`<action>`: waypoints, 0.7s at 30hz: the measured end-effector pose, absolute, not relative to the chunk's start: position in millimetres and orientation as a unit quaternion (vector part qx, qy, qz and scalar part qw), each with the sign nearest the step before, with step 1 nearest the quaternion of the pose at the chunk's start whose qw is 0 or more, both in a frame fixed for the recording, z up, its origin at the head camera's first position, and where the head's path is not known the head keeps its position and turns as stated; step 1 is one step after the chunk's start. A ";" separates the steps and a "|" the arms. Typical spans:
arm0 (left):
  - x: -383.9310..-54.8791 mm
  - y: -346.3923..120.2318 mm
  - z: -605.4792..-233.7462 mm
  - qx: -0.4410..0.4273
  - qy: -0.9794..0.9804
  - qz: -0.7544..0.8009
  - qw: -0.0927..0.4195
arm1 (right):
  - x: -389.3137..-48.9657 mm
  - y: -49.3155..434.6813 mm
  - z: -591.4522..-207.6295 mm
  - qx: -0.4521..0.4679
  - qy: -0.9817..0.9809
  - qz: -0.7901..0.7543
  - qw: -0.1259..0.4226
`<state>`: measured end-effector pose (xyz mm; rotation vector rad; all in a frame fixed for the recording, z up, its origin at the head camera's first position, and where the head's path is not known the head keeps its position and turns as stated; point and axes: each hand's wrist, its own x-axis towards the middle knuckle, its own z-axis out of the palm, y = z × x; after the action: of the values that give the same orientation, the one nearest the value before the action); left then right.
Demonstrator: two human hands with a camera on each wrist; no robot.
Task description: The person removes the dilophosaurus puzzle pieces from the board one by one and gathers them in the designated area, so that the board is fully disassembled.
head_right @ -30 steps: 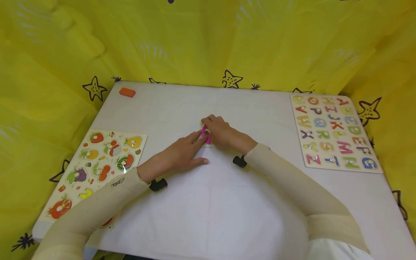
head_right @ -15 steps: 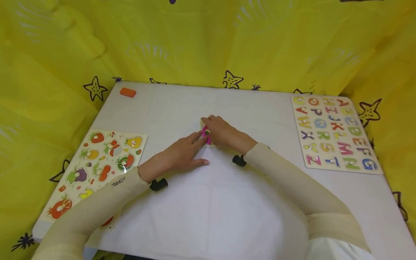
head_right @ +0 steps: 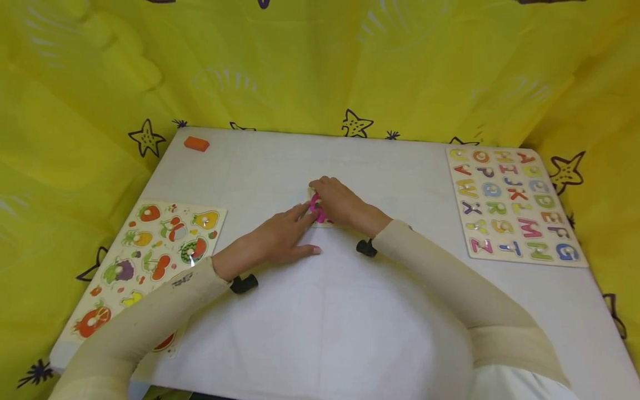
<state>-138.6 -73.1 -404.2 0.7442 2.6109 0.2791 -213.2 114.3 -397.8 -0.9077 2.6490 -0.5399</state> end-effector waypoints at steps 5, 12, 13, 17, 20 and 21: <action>-138.2 -72.5 -404.1 0.264 0.937 0.099 0.206 | -217.0 112.4 -397.5 -0.311 0.918 -0.181 0.169; -139.7 -72.5 -405.3 0.267 0.937 0.093 0.206 | -222.7 110.4 -394.1 -0.300 0.916 -0.173 0.204; -139.9 -72.4 -405.2 0.268 0.937 0.092 0.206 | -223.0 110.3 -393.2 -0.298 0.915 -0.173 0.209; -140.5 -72.3 -404.6 0.269 0.937 0.090 0.205 | -226.6 109.8 -392.4 -0.287 0.914 -0.176 0.225; -140.5 -72.4 -404.2 0.271 0.937 0.089 0.204 | -228.6 109.3 -393.1 -0.278 0.915 -0.179 0.233; -140.5 -72.4 -404.1 0.271 0.936 0.088 0.205 | -228.9 109.1 -393.3 -0.277 0.915 -0.179 0.233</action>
<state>-140.5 -72.4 -404.1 0.7556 2.6108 0.2467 -228.9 109.1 -393.3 -0.7601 2.5121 -0.4921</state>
